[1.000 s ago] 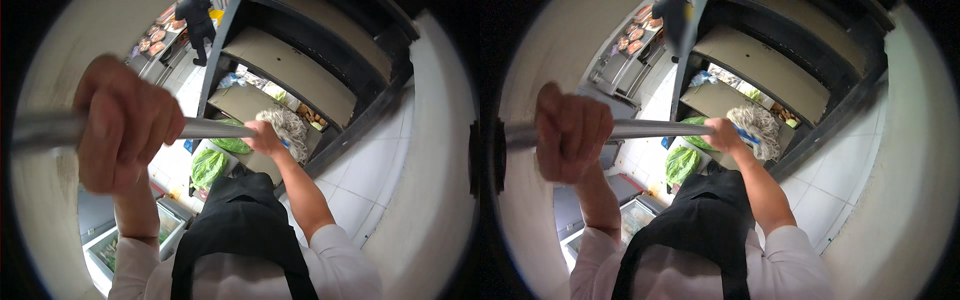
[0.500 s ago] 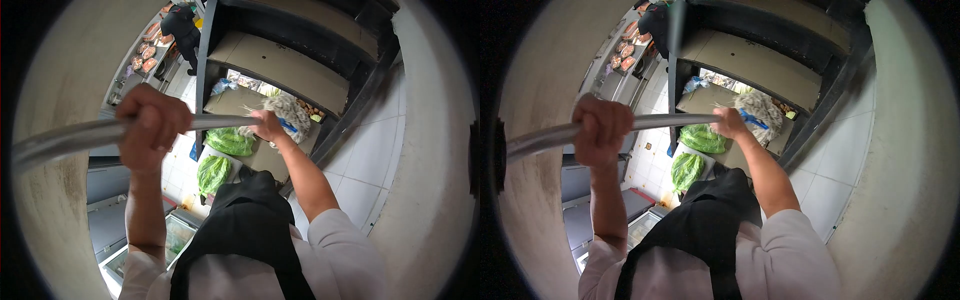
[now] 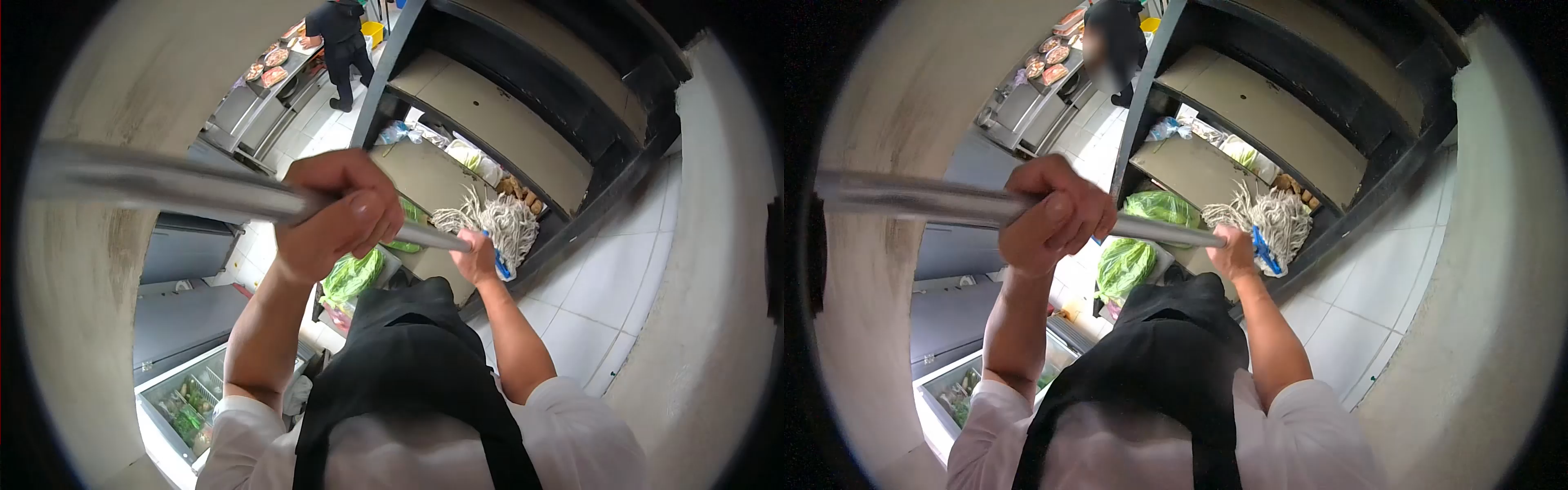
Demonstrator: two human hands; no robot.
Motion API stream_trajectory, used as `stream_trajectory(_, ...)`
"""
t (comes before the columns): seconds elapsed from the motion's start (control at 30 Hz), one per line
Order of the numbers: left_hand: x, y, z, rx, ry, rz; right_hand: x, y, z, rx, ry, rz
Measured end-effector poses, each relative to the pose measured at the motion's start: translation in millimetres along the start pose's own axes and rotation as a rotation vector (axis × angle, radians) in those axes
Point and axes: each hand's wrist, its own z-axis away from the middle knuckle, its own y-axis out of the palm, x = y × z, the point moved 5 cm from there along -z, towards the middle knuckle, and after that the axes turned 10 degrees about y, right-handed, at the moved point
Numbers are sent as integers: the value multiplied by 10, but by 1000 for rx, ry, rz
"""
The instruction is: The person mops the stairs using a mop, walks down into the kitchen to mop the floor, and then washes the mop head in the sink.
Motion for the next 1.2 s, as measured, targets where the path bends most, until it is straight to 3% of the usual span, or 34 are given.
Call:
stream_trajectory(0.1,-198,-150,205,-60,-41,-99,113,111,193,37,-32,-12)
stream_trajectory(0.17,-340,-193,275,48,37,-84,199,267,321,110,-44,-18)
stream_trajectory(0.3,-501,-222,346,-5,10,-198,285,451,460,153,-57,-29)
stream_trajectory(0.4,-770,-51,389,94,83,-315,165,609,541,186,-91,-39)
stream_trajectory(0.47,-1158,-151,559,26,177,-133,52,664,564,219,-111,-39)
stream_trajectory(0.57,-1834,-72,636,-363,446,-409,-96,810,574,296,-154,-43)
stream_trajectory(0.6,-2128,-180,693,-177,370,-217,-116,864,590,332,-194,-52)
stream_trajectory(0.73,-2665,-37,725,-253,334,-228,-63,1008,644,444,-262,-72)
stream_trajectory(0.9,-3448,214,827,-318,310,-830,-391,1264,665,489,-200,-112)
stream_trajectory(0.93,-3361,378,610,-32,-15,-822,-458,1296,677,568,-173,-81)
stream_trajectory(0.97,-3336,392,567,-45,-36,-837,-520,1342,685,649,-148,-49)
stream_trajectory(1.13,-3580,356,692,-783,452,-1236,-487,1506,723,760,-88,-121)
stream_trajectory(1.2,-3806,99,836,-752,420,-1587,-425,1513,649,727,-54,-166)
